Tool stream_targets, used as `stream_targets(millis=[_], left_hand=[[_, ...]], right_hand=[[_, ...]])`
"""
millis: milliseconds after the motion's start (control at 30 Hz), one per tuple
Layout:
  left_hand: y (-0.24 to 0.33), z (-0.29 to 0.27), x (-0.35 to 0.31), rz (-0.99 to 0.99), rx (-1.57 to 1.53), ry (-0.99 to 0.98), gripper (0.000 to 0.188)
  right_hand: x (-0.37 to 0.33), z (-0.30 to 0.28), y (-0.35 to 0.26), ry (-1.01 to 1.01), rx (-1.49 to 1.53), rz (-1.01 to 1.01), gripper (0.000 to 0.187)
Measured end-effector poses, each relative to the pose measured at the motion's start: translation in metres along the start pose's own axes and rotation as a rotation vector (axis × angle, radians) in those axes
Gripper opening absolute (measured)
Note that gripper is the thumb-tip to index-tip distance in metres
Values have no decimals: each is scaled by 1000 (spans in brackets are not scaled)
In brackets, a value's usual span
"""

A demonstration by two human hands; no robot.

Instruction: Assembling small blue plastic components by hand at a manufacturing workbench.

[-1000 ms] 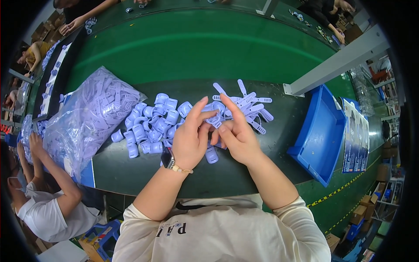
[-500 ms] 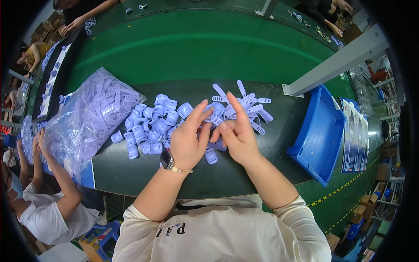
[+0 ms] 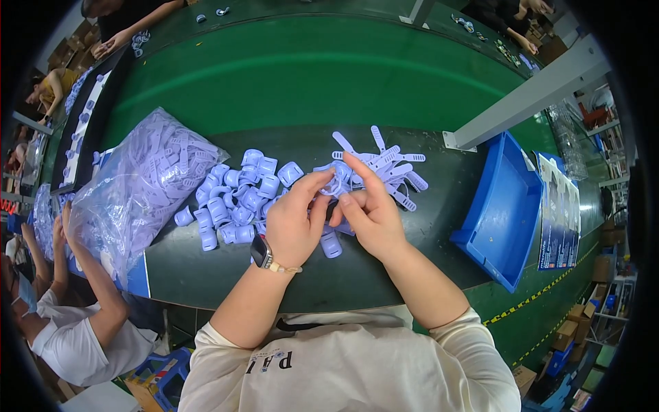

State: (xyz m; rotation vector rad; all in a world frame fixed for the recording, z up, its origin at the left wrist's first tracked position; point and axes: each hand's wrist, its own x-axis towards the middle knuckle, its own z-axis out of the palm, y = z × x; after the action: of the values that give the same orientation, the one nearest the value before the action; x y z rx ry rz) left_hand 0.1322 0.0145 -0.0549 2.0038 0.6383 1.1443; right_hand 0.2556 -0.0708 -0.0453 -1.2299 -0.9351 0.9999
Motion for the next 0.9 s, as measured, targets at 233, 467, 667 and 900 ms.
stream_targets(millis=[233, 467, 667, 900], left_hand=[[1, -7, 2, 115, 168, -82, 37], [-1, -5, 1, 128, 174, -91, 38], [3, -6, 2, 105, 153, -128, 39], [-1, -5, 4, 194, 145, -102, 41]], right_hand=[[0, 3, 5, 33, -20, -115, 58], [0, -1, 9, 44, -119, -205, 59], [0, 0, 5, 58, -156, -198, 60], [2, -4, 9, 43, -193, -229, 53]])
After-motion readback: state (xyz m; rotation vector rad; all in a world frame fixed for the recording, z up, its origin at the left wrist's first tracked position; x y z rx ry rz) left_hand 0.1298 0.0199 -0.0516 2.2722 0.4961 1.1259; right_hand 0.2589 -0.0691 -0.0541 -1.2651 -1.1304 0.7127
